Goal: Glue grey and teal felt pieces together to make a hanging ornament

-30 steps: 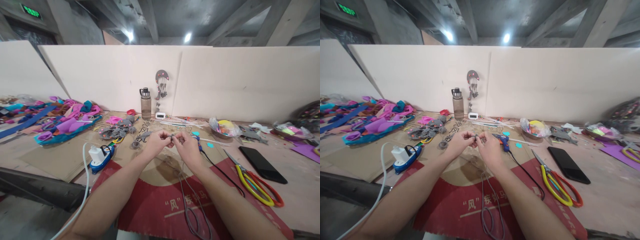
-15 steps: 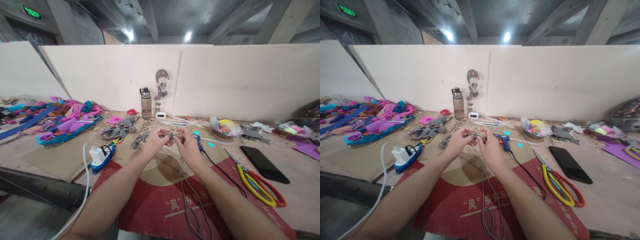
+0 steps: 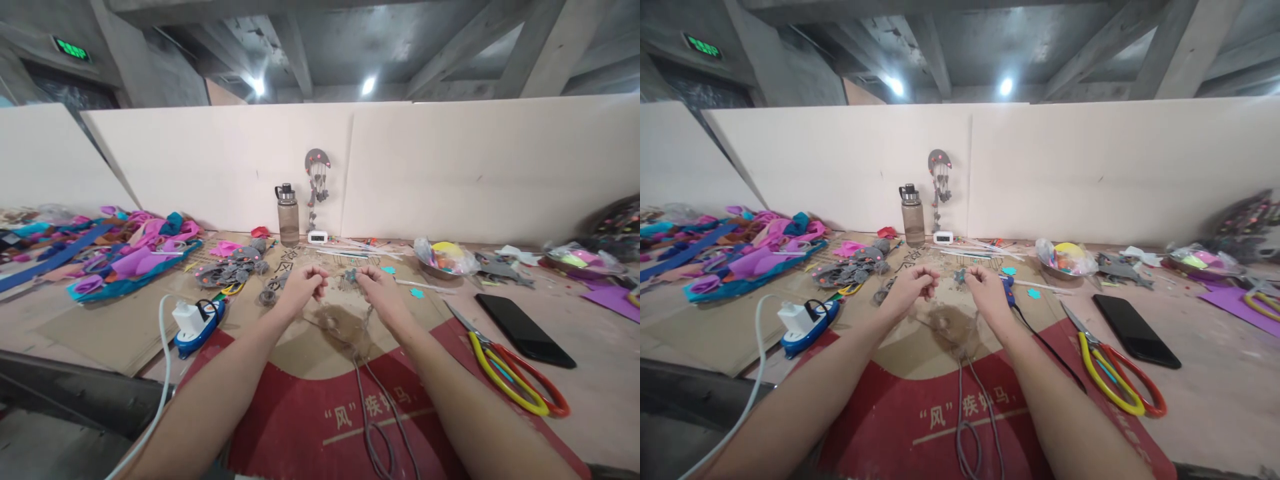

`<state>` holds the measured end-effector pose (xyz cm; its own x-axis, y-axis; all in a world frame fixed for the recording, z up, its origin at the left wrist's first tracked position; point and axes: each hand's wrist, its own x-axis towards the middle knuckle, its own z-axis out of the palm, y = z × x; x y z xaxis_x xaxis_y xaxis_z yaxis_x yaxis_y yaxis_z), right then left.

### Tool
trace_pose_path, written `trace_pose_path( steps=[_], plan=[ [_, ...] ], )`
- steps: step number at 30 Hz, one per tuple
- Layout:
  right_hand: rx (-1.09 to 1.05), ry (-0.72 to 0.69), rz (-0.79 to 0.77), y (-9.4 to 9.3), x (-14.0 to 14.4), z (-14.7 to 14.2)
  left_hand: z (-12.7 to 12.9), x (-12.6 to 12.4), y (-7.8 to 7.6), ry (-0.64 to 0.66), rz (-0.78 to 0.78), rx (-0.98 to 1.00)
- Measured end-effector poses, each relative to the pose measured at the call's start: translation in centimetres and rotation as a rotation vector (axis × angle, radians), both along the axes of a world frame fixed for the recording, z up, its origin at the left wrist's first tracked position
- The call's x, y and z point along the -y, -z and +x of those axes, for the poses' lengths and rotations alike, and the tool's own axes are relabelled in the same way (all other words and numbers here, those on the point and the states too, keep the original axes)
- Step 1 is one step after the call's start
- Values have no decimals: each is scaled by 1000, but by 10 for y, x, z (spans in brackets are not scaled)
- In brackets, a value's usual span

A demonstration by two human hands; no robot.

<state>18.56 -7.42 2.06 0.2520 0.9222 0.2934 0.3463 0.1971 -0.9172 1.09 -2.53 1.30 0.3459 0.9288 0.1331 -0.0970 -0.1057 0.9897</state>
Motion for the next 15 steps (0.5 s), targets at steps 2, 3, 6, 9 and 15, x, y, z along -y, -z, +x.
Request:
trace_pose_path(
  steps=[2, 3, 6, 9, 15],
  plan=[
    [-30, -24, 2, 2, -1, 2, -3, -7, 5, -84, 52, -91],
    [-37, -38, 11, 3, -1, 3, -4, -10, 7, -116, 86, -147],
    [-47, -87, 42, 4, -2, 2, -6, -17, 11, -227, 226, -361],
    [-40, -111, 68, 6, -3, -2, -5, -22, 14, -276, 355, -508],
    [24, -76, 93, 14, -7, -4, -7, -24, 13, -311, 409, -552]
  ],
)
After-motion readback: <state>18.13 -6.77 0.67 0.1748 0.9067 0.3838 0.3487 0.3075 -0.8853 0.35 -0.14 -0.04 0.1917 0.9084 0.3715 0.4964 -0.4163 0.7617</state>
